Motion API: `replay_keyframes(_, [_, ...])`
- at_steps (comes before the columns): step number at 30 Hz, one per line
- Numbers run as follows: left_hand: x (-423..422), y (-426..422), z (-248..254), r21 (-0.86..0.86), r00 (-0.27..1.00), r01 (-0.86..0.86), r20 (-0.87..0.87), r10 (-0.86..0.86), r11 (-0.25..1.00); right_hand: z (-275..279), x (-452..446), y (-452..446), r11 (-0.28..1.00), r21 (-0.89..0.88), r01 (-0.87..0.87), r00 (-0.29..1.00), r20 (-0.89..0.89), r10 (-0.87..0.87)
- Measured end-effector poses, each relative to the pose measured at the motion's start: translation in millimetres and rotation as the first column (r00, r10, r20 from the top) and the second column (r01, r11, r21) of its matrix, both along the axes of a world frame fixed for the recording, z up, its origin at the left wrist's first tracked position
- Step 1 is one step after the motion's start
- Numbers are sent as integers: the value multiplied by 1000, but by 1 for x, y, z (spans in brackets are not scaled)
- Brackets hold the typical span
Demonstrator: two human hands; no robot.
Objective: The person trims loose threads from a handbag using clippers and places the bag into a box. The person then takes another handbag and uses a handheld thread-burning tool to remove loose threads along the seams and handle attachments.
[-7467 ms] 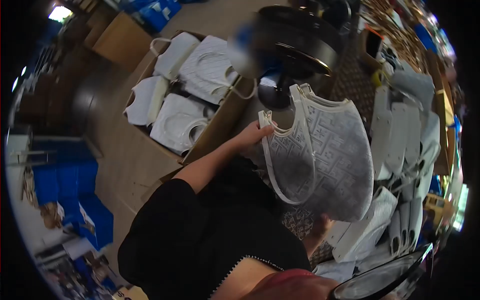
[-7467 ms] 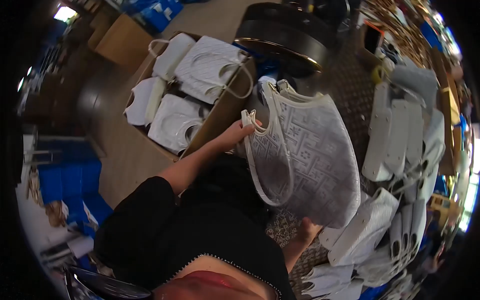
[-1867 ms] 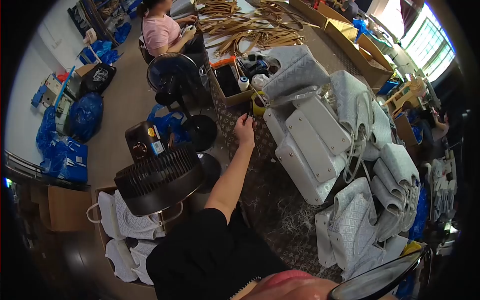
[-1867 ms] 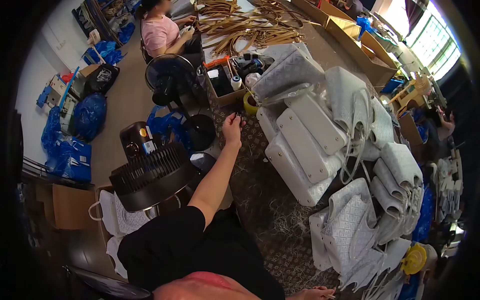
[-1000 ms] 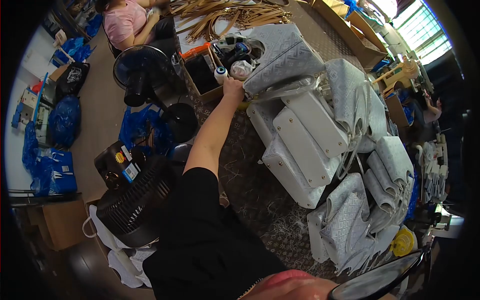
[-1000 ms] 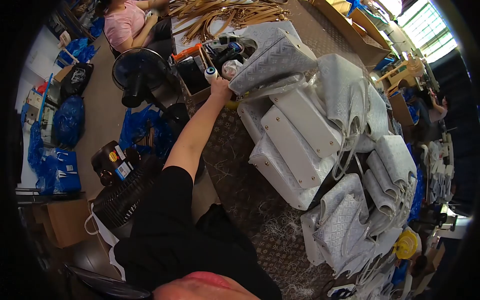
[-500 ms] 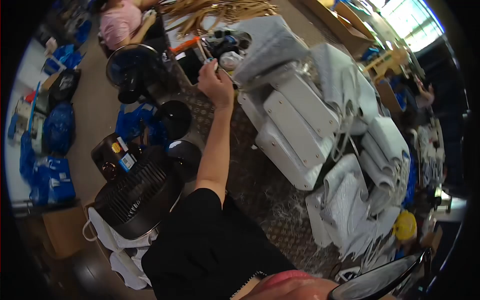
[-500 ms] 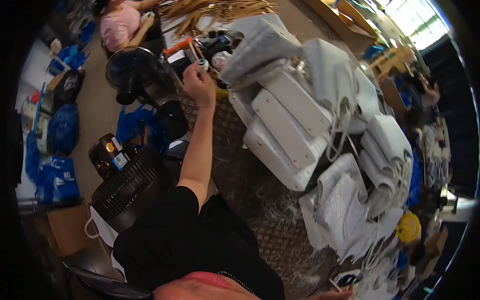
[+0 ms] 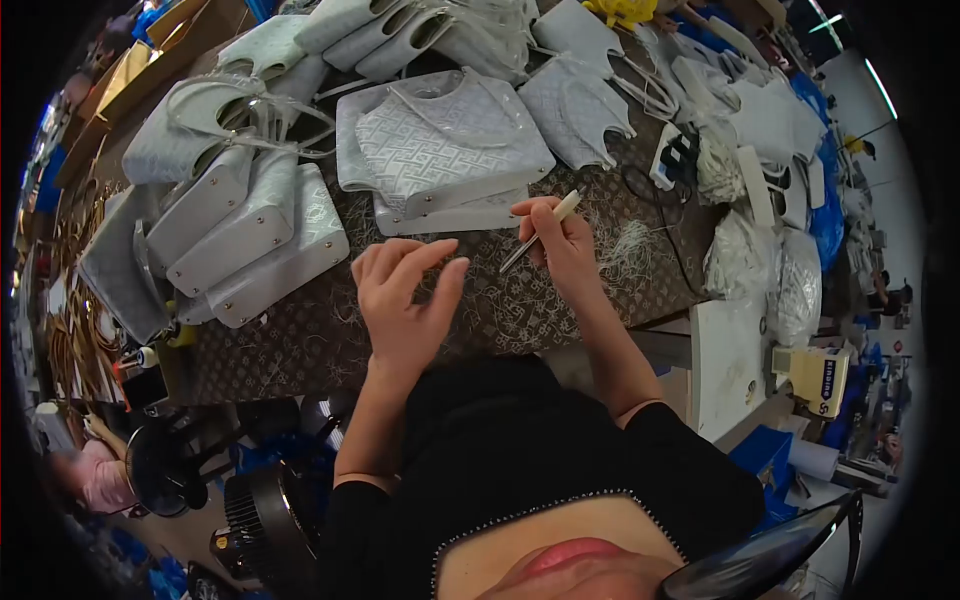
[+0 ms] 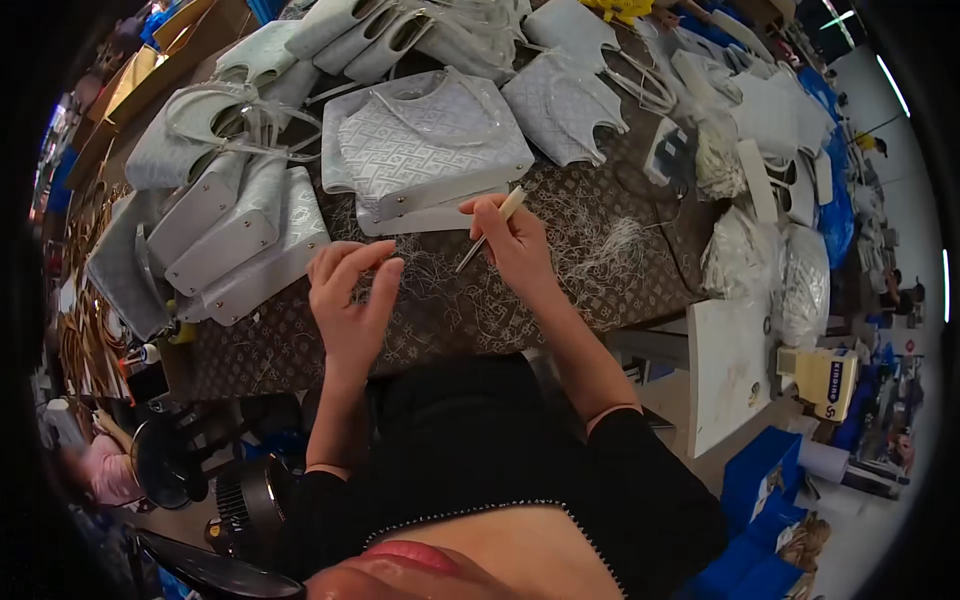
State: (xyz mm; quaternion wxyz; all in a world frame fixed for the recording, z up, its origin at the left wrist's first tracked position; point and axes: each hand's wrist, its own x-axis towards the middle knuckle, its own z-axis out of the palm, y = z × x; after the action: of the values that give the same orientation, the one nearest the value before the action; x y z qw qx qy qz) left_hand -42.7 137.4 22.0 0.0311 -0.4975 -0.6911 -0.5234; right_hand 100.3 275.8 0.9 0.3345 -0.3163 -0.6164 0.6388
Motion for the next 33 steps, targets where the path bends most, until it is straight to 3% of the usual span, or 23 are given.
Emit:
replay_keyframes(4, [41,36,-7,-185,978,150,-115,-173,971,-5,25,13,995,-69,-71,997,-9,70])
replay_keyframes(5, [47,41,-13,-244,962,245,-61,-267,938,-5,29,15,991,-65,-120,993,-21,119])
replay_keyframes(6, [54,46,-19,-248,963,231,-78,-257,941,-5,32,16,990,-62,-131,991,-38,128])
replay_keyframes(8, [66,57,-32,-218,951,292,173,-257,931,-7,39,19,991,30,-129,992,-12,129])
replay_keyframes(12, [80,79,-49,-173,897,389,295,-330,905,-20,59,38,988,44,-148,989,29,147])
replay_keyframes(13, [71,86,-51,-234,891,399,325,-315,886,-19,61,43,995,8,-100,994,-52,100])
replay_keyframes(15, [34,109,-61,-228,980,173,140,-144,958,-27,71,61,999,0,-49,997,-55,49])
replay_keyframes(16, [3,125,-74,-257,1000,-23,9,27,966,-31,76,70,1000,-12,19,999,-42,-19])
replay_keyframes(19, [-111,162,-147,-251,827,-548,-309,471,798,-35,86,87,996,-66,67,988,-133,-75])
replay_keyframes(21, [-160,167,-147,-626,846,-390,45,531,675,-37,93,96,985,-80,153,985,-67,-158])
replay_keyframes(22, [-189,163,-169,-623,815,-225,302,495,749,-39,95,99,982,-85,169,982,-70,-175])
replay_keyframes(23, [-208,167,-188,-572,722,-61,541,433,818,-42,98,104,972,-136,192,977,-65,-202])
replay_keyframes(24, [-185,177,-150,-563,386,-29,756,529,826,-44,100,108,958,-190,213,972,-60,-228])
replay_keyframes(25, [-193,180,-161,-568,397,-18,751,528,823,-47,100,113,954,-197,227,968,-62,-244])
replay_keyframes(27, [-215,173,-192,-328,268,102,918,291,939,-53,103,124,953,-80,291,957,2,-292])
replay_keyframes(28, [-213,173,-190,-248,241,65,944,226,967,-51,105,129,944,-96,315,949,21,-314])
replay_keyframes(30, [-201,165,-178,-101,285,131,957,60,986,-44,115,138,946,31,324,922,214,-323])
replay_keyframes(33, [-156,151,-135,-109,349,42,933,87,993,-37,124,149,935,-47,352,925,171,-339])
